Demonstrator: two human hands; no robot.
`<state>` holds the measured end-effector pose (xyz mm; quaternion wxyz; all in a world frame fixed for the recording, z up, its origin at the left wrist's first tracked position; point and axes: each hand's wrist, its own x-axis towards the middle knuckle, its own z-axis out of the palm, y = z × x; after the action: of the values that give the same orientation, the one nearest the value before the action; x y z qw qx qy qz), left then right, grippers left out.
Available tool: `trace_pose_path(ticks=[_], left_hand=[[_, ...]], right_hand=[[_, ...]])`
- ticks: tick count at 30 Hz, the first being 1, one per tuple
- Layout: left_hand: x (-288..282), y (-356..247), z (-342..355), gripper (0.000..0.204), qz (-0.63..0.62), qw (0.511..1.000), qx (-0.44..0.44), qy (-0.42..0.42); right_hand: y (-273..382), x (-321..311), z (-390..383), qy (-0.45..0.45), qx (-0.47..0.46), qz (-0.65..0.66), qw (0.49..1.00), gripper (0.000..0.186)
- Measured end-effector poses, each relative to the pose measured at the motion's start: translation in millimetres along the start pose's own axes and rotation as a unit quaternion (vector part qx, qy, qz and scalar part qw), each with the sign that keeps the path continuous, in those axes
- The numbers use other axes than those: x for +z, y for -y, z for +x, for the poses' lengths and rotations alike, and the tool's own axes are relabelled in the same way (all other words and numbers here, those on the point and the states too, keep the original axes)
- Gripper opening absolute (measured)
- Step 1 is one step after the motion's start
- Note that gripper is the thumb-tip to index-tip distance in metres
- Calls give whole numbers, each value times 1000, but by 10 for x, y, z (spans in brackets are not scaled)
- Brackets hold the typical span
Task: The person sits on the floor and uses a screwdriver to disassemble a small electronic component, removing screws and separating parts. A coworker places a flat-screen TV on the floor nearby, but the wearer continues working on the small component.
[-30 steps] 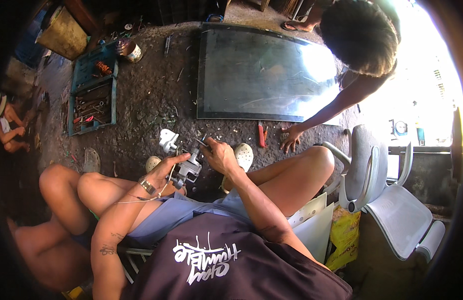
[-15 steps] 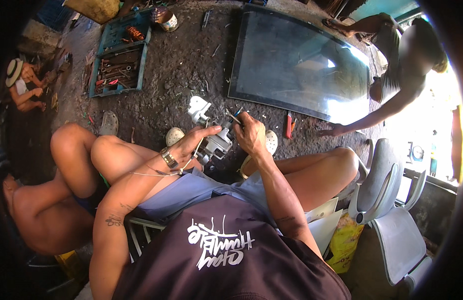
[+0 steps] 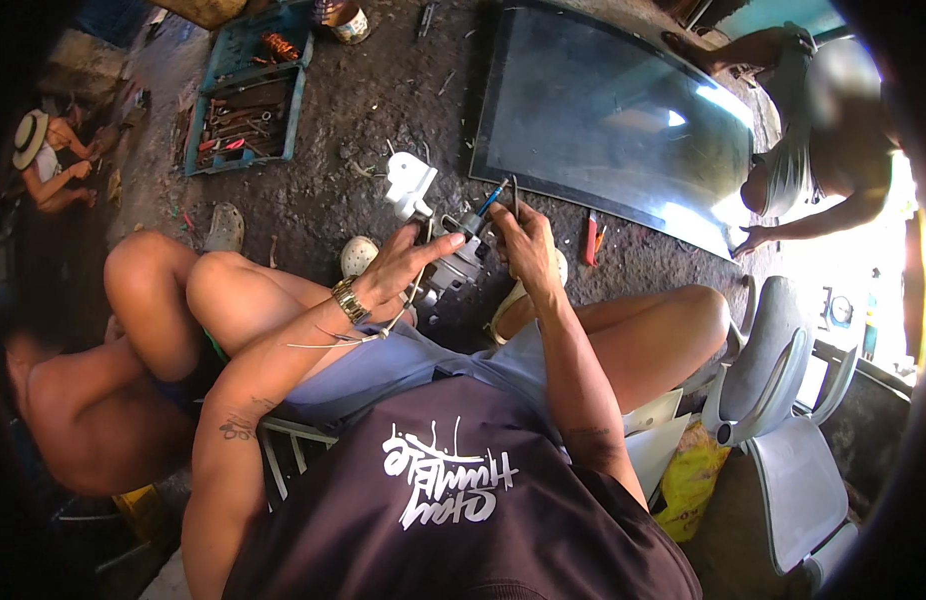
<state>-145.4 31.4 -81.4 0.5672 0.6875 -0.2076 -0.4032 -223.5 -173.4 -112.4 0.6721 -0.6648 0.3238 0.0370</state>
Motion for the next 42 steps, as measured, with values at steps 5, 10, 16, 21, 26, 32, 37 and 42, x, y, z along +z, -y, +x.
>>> trace_pose_path(ticks=[5, 10, 16, 21, 26, 32, 37, 42], left_hand=[[-76, -37, 45, 60, -62, 998, -14, -4], [-96, -69, 74, 67, -119, 993, 21, 0], [-132, -79, 74, 65, -233, 972, -15, 9], [-183, -63, 123, 73, -382, 921, -54, 48], [-243, -120, 171, 69, -524, 849, -26, 68], [-359, -166, 284, 70, -639, 767, -38, 35], [-408, -134, 316, 73, -639, 762, -55, -89], [-473, -190, 309, 78, -655, 755, -25, 11]], right_hand=[[65, -47, -131, -29, -19, 31, 999, 25], [-78, -169, -275, -38, -25, 92, 995, 21], [-233, -185, -466, -21, -11, 99, 995, 20], [-380, -113, -568, -13, 40, 99, 994, 29], [-813, -48, -578, -34, 74, 122, 989, 30], [-1245, 119, -592, 18, 331, 210, 920, 16], [-879, 26, -477, 14, 109, 197, 974, 24], [-354, -41, -507, -36, 3, 135, 990, 35]])
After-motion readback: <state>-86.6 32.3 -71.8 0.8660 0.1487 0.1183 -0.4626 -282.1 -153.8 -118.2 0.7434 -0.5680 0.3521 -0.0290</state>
